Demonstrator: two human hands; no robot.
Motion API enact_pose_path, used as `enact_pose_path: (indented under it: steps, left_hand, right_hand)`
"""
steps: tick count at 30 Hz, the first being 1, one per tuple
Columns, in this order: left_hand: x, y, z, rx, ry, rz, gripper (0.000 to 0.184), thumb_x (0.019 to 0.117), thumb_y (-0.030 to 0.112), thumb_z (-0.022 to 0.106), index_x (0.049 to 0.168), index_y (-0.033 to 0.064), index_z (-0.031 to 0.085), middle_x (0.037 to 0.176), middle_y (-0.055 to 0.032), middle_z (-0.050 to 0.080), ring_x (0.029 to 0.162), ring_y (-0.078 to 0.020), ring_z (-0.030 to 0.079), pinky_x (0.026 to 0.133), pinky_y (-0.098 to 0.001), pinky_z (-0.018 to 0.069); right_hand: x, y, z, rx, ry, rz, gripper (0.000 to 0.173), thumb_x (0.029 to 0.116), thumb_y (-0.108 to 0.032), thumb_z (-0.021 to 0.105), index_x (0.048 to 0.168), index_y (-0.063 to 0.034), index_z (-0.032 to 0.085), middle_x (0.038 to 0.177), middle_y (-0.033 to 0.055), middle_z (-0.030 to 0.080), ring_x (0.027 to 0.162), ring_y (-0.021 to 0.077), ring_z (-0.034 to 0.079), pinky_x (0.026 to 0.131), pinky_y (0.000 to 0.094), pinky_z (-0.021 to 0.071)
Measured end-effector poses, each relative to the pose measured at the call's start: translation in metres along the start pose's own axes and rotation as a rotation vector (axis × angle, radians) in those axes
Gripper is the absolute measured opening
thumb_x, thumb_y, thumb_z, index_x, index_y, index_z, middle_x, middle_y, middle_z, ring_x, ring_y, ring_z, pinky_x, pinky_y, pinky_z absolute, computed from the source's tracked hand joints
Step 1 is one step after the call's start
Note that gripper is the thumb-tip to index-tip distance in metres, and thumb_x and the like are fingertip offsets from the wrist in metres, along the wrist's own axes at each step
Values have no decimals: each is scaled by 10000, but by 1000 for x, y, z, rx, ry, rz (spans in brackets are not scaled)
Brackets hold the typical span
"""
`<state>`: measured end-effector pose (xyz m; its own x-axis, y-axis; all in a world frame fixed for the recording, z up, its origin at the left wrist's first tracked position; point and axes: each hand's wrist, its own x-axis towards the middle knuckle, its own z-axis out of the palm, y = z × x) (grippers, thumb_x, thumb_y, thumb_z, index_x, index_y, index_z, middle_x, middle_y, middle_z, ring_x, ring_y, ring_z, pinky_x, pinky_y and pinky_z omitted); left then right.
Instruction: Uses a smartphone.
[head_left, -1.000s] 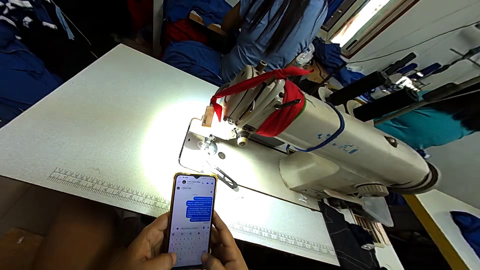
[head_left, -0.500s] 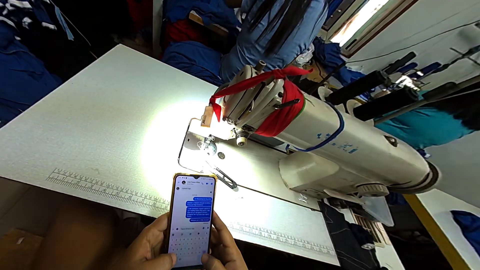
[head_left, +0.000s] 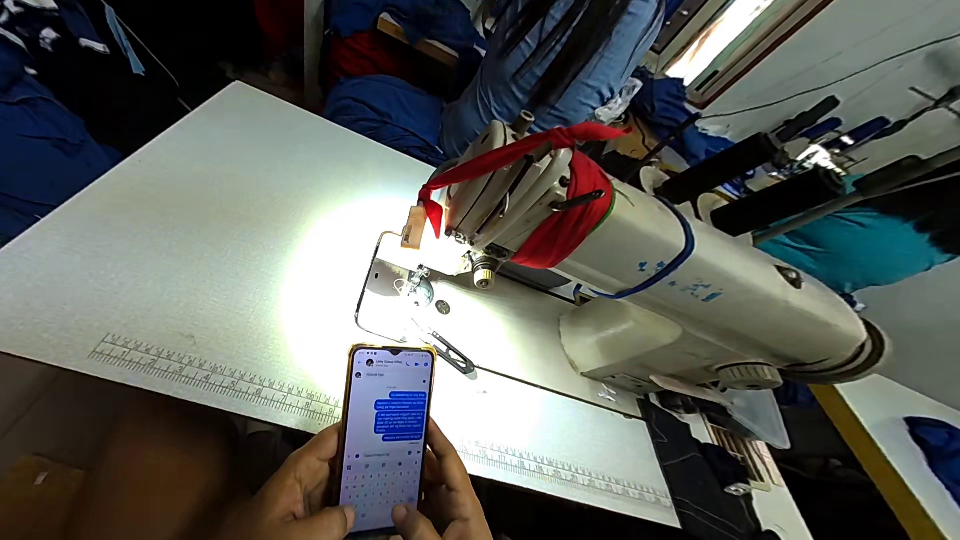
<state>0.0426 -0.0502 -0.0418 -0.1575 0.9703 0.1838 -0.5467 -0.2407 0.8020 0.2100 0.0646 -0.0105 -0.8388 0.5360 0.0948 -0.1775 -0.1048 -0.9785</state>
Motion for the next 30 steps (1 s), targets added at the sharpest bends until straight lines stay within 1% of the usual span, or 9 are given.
enact_pose_path:
  steps: [4, 7, 9, 16, 19, 22, 24, 27, 30]
  left_hand:
    - [0, 2, 1, -9, -13, -18, 644, 875, -131, 506, 1461, 110, 391, 1369, -59, 618, 1164, -199, 670, 847, -374, 630]
    - [1, 3, 1, 7, -28, -5, 668, 873, -139, 514, 1481, 97, 373, 1391, -50, 602, 1203, -190, 647, 928, -375, 602]
    - [1, 2, 1, 13, -28, 5, 673, 868, -143, 523, 1482, 94, 379, 1396, -44, 600, 1209, -184, 644, 954, -372, 591]
    - [1, 3, 3, 30, -5, -3, 641, 881, -128, 512, 1470, 95, 388, 1368, -58, 616, 1151, -194, 674, 870, -372, 624]
    - [1, 3, 5, 58, 48, -13, 582, 919, -129, 481, 1453, 95, 415, 1337, -55, 642, 1122, -183, 690, 841, -359, 633]
    - [1, 3, 4, 48, 30, -7, 587, 919, -129, 474, 1457, 97, 409, 1348, -56, 638, 1143, -189, 682, 859, -367, 629]
    - [1, 2, 3, 27, 14, -4, 613, 905, -130, 493, 1463, 112, 412, 1351, -59, 637, 1137, -194, 684, 851, -368, 630]
    - [1, 1, 2, 19, -4, 3, 623, 897, -118, 511, 1467, 113, 409, 1357, -56, 632, 1136, -189, 682, 868, -366, 622]
    - [1, 3, 1, 36, 10, -13, 620, 888, -119, 507, 1452, 119, 410, 1352, -49, 633, 1142, -188, 681, 863, -365, 625]
  right_hand:
    - [0, 0, 5, -54, 51, -3, 764, 895, 136, 510, 1525, 170, 81, 1418, 190, 544, 1199, 170, 647, 962, 363, 591]
    - [0, 2, 10, -76, 87, -24, 785, 909, 92, 586, 1518, 168, 97, 1397, 184, 556, 1192, 160, 648, 969, 347, 588]
    - [0, 1, 14, -99, 123, -14, 798, 903, 95, 606, 1515, 170, 100, 1387, 188, 555, 1166, 157, 661, 927, 336, 608]
    - [1, -2, 10, -59, 100, 3, 736, 929, 109, 545, 1517, 162, 106, 1383, 175, 571, 1162, 158, 664, 946, 347, 598]
    - [1, 1, 2, 34, 34, -7, 702, 938, 103, 467, 1537, 129, 102, 1395, 133, 578, 1179, 157, 655, 959, 372, 589]
    - [1, 0, 1, 45, 29, 8, 668, 951, 101, 415, 1537, 120, 97, 1382, 111, 583, 1163, 149, 662, 921, 374, 608]
    - [1, -1, 5, 3, 72, 9, 650, 965, 93, 437, 1527, 129, 114, 1359, 121, 597, 1133, 145, 676, 898, 358, 616]
    - [2, 0, 10, -51, 112, -1, 637, 978, 89, 459, 1516, 157, 124, 1366, 155, 585, 1142, 131, 668, 936, 333, 599]
    - [1, 0, 5, 6, 28, 17, 758, 927, 112, 512, 1534, 140, 58, 1424, 168, 537, 1208, 164, 639, 980, 372, 583]
